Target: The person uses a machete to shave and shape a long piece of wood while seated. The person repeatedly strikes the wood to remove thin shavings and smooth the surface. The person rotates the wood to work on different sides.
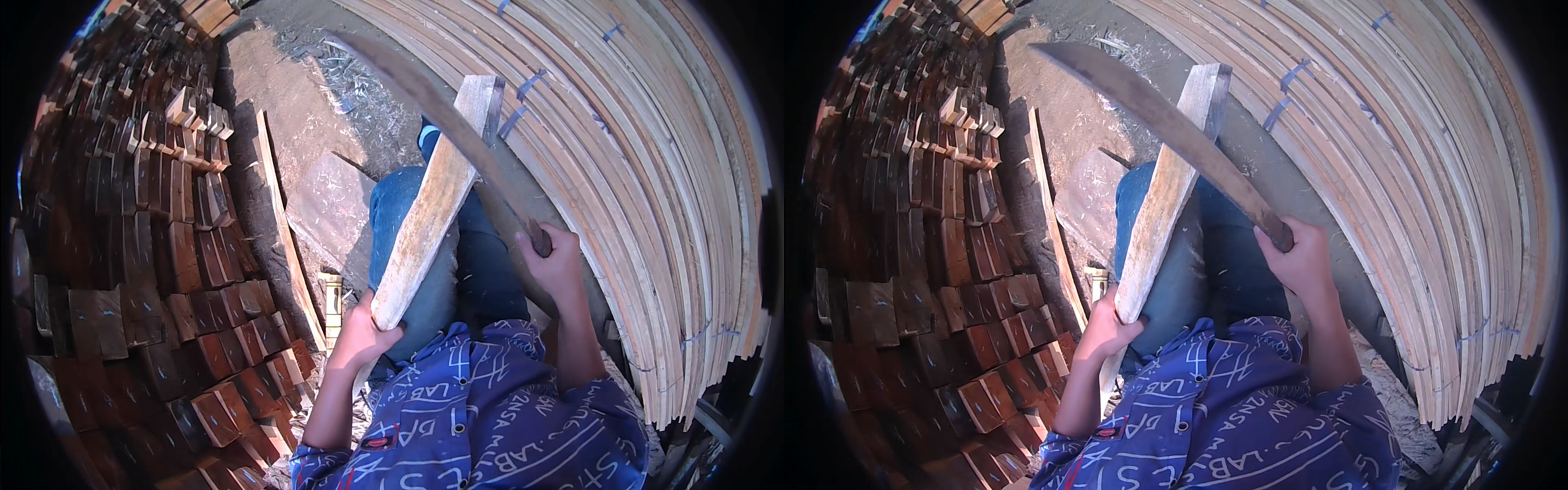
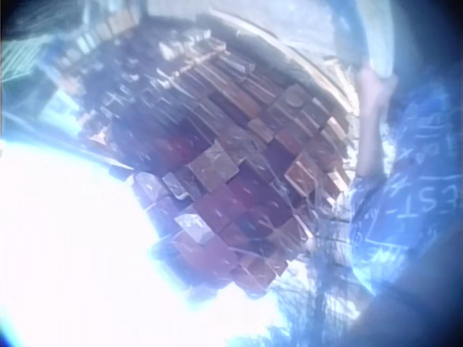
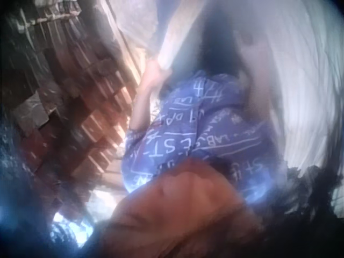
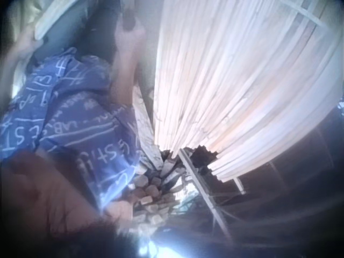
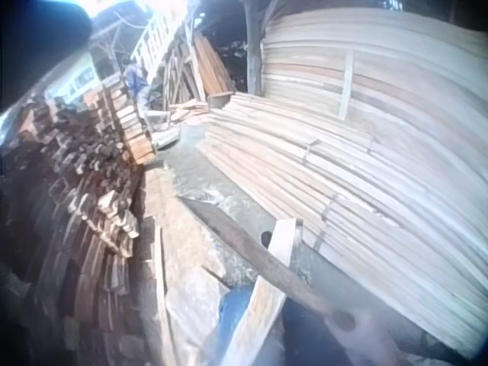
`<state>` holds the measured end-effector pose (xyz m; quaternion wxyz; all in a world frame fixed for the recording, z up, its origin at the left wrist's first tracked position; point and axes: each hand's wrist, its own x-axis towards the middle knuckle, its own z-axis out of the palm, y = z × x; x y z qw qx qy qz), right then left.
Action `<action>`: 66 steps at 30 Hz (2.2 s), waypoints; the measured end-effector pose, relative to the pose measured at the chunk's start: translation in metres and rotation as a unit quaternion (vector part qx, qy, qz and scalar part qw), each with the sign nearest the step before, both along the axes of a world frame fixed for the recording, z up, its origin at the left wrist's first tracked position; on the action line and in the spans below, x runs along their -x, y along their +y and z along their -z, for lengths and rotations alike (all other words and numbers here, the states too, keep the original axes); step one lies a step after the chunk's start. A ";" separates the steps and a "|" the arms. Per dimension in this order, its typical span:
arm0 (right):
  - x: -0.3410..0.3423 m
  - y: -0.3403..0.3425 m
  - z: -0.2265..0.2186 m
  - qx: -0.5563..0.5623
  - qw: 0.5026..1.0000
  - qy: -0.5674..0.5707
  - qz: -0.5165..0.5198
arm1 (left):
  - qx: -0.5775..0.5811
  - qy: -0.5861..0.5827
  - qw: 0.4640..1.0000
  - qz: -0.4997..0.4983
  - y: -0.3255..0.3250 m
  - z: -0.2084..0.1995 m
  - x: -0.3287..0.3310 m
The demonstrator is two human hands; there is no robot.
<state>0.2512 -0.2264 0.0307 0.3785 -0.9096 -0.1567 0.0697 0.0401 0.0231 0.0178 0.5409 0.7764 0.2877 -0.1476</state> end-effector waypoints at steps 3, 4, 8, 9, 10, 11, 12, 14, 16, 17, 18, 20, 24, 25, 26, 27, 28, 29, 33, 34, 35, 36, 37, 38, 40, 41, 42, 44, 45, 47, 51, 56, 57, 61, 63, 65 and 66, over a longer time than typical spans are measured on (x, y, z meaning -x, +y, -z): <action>0.009 0.032 -0.016 0.044 0.986 -0.087 -0.138 | -0.002 0.020 0.999 0.025 -0.002 -0.015 -0.004; 0.010 0.037 -0.017 0.064 0.975 -0.112 -0.182 | -0.023 0.008 0.999 0.028 -0.007 -0.025 -0.007; 0.003 0.052 -0.017 0.088 0.957 -0.158 -0.229 | -0.013 -0.011 0.999 0.029 -0.010 -0.021 0.002; -0.001 0.053 -0.016 0.088 0.956 -0.161 -0.230 | -0.011 -0.002 1.000 0.021 -0.011 -0.022 0.004; -0.005 0.053 -0.014 0.088 0.955 -0.164 -0.233 | -0.009 0.008 1.000 0.012 -0.013 -0.022 0.003; -0.009 0.052 -0.012 0.087 0.953 -0.168 -0.235 | -0.008 0.017 1.000 0.004 -0.014 -0.023 0.003; -0.012 0.052 -0.012 0.090 0.950 -0.189 -0.234 | -0.017 0.031 0.999 0.014 -0.014 -0.023 0.001; -0.017 0.050 -0.014 0.095 0.941 -0.230 -0.231 | -0.011 0.038 0.999 0.011 -0.011 -0.019 0.005; -0.019 0.047 -0.018 0.118 0.936 -0.238 -0.230 | -0.009 0.063 0.998 0.018 -0.011 -0.021 0.002; -0.020 0.046 -0.020 0.129 0.934 -0.242 -0.228 | -0.008 0.058 0.998 0.017 -0.011 -0.021 0.002; -0.022 0.045 -0.021 0.130 0.933 -0.244 -0.230 | -0.007 0.052 0.998 0.016 -0.011 -0.021 0.002; -0.025 0.043 -0.022 0.133 0.932 -0.247 -0.231 | -0.020 0.043 0.999 0.023 -0.011 -0.019 0.003; -0.025 0.037 -0.021 0.135 0.935 -0.243 -0.221 | -0.059 0.021 0.998 0.025 -0.014 -0.009 0.010; -0.025 0.035 -0.023 0.138 0.937 -0.237 -0.218 | -0.063 0.014 0.998 0.019 -0.014 -0.008 0.010; -0.025 0.034 -0.024 0.141 0.939 -0.231 -0.214 | -0.054 0.029 0.998 0.017 -0.014 -0.011 0.010; -0.027 0.031 -0.024 0.146 0.939 -0.234 -0.205 | -0.044 0.044 0.998 0.015 -0.014 -0.016 0.006; -0.028 0.027 -0.024 0.152 0.939 -0.237 -0.196 | -0.035 0.059 0.998 0.012 -0.013 -0.019 0.004; -0.030 0.021 -0.023 0.158 0.939 -0.241 -0.187 | -0.034 0.044 0.998 0.012 -0.012 -0.014 0.008; -0.072 -0.025 -0.028 0.233 0.959 -0.153 0.050 | 0.000 0.014 1.000 -0.003 -0.005 -0.005 0.019; -0.085 -0.041 -0.023 0.218 0.958 -0.164 0.094 | -0.004 0.012 1.000 -0.008 -0.005 -0.005 0.021; -0.096 -0.059 -0.023 0.205 0.952 -0.179 0.141 | -0.004 0.006 1.000 -0.009 -0.004 -0.005 0.019; -0.101 -0.071 -0.024 0.182 0.958 -0.140 0.172 | 0.019 0.015 1.000 -0.020 -0.004 -0.005 0.017; -0.100 -0.082 -0.020 0.158 0.962 -0.097 0.199 | 0.016 0.012 1.000 -0.018 -0.003 -0.004 0.016; -0.098 -0.092 -0.015 0.134 0.964 -0.053 0.225 | 0.014 0.008 1.000 -0.017 -0.003 -0.004 0.015; -0.082 -0.118 0.039 0.029 0.972 -0.025 0.233 | 0.016 0.005 1.000 -0.014 -0.004 -0.006 0.009; -0.065 -0.111 0.058 -0.051 0.967 0.049 0.244 | 0.020 0.008 1.000 -0.017 -0.006 -0.009 0.005; -0.043 -0.097 0.070 -0.132 0.950 0.124 0.254 | 0.024 0.012 0.999 -0.018 -0.007 -0.011 0.002; -0.009 -0.067 0.083 -0.269 0.897 0.249 0.247 | 0.004 0.016 1.000 -0.005 -0.008 -0.014 -0.002; -0.003 -0.057 0.082 -0.286 0.889 0.270 0.234 | -0.008 0.018 1.000 0.006 -0.008 -0.016 -0.004; 0.004 -0.042 0.073 -0.321 0.870 0.310 0.209 | -0.018 -0.012 1.000 0.004 -0.009 -0.012 -0.002; -0.007 -0.017 0.050 -0.382 0.832 0.381 0.128 | -0.022 -0.039 0.999 -0.024 -0.012 -0.004 0.004; -0.004 0.006 0.042 -0.435 0.774 0.458 -0.045 | -0.077 -0.023 0.997 0.019 -0.012 -0.008 -0.006; -0.003 0.010 0.038 -0.432 0.765 0.471 -0.076 | -0.077 -0.008 0.997 0.025 -0.010 -0.009 -0.008; -0.012 0.022 0.013 -0.326 0.784 0.516 -0.106 | -0.053 0.010 0.997 0.046 -0.001 -0.016 -0.014; -0.025 0.017 0.017 -0.297 0.796 0.513 -0.120 | -0.036 0.007 0.998 0.048 0.003 -0.018 -0.014; -0.031 0.014 0.018 -0.251 0.835 0.474 -0.121 | -0.004 -0.001 1.000 0.028 0.010 -0.003 -0.004; -0.034 0.012 0.020 -0.239 0.847 0.465 -0.101 | -0.013 -0.003 0.999 0.030 0.012 0.000 -0.003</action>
